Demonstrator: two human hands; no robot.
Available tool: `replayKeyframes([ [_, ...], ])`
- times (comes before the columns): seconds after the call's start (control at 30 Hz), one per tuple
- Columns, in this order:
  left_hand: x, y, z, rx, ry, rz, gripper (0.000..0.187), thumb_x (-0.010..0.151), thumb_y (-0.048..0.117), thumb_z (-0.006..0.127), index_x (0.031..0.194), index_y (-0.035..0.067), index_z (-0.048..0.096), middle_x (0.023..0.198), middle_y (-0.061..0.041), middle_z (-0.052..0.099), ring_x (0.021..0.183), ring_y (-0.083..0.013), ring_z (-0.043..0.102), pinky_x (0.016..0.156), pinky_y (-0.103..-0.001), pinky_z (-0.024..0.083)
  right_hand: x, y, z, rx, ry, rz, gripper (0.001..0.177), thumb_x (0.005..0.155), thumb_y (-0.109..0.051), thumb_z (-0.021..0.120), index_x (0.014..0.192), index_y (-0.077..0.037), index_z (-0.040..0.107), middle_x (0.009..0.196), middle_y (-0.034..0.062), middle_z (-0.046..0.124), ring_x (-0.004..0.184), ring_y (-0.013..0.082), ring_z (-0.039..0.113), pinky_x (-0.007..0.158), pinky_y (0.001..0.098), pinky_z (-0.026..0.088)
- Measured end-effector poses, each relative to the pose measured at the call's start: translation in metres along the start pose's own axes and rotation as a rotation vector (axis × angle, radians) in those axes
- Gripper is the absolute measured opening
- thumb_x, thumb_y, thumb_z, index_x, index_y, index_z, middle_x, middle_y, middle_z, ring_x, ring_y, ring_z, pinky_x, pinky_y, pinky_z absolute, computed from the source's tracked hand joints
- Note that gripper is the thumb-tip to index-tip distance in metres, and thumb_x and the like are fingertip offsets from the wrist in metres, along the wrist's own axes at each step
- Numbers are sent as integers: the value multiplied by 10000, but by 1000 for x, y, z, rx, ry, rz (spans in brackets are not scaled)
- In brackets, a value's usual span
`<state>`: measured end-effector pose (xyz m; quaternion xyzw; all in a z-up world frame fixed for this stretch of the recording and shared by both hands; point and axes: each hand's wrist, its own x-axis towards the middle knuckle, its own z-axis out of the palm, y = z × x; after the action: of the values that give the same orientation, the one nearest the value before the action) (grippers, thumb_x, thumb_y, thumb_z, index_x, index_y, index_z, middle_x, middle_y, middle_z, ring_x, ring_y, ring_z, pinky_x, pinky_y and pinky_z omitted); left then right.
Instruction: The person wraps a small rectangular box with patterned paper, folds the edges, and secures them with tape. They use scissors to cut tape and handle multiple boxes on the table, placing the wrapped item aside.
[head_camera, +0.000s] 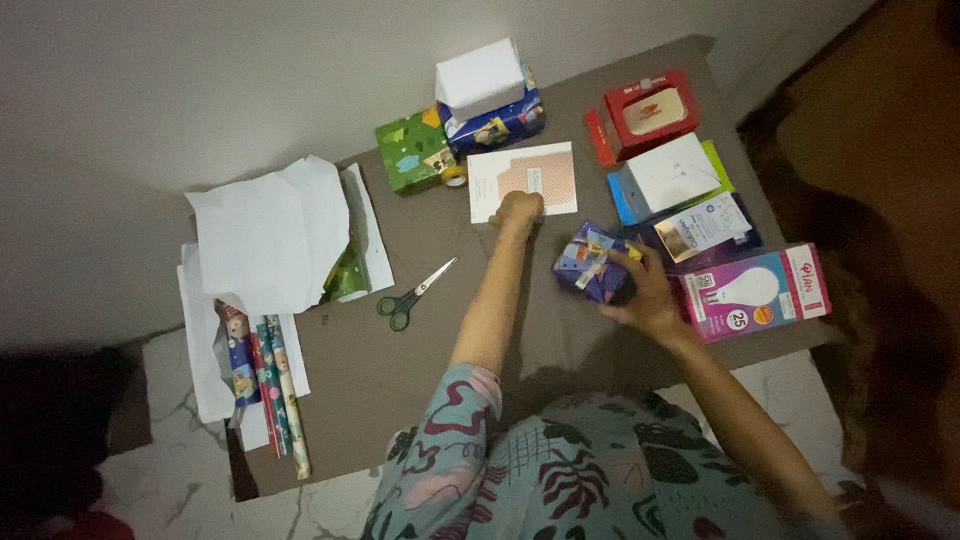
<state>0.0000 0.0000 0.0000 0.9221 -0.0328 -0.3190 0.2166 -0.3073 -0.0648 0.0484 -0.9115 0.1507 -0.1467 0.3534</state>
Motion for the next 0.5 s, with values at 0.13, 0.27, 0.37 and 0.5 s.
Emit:
replayKeyframes([
  [0.13,3,-1,-3,-58,6,14,316,857,255,613,1030,6,702,1030,-186,684,996,-340,619,963,-495,333,3,7,6,47,176,-156,1047,463,-223,979,1401,-175,516,1407,218,427,1295,422,474,1080,489,451],
  [0.27,28,-13,11,-244,-50,1,175,832,186,636,882,20,660,852,-143,622,795,-289,560,756,-458,336,1,10,7,95,182,-177,1034,513,-215,982,1430,-179,507,1432,218,434,1313,412,487,1097,480,456],
  [0.37,55,-22,20,-452,-119,-15,115,814,134,654,771,31,629,719,-111,575,645,-250,516,601,-430,338,-2,9,5,125,124,-131,1063,508,-230,985,1451,-191,495,1444,237,415,1329,423,478,1099,473,462],
  [0.5,71,-32,4,-664,-310,12,186,788,69,687,645,36,572,560,-75,487,465,-211,430,423,-413,305,5,4,5,22,160,-122,1104,407,-216,982,1407,-197,513,1414,238,435,1318,456,465,1087,508,449],
])
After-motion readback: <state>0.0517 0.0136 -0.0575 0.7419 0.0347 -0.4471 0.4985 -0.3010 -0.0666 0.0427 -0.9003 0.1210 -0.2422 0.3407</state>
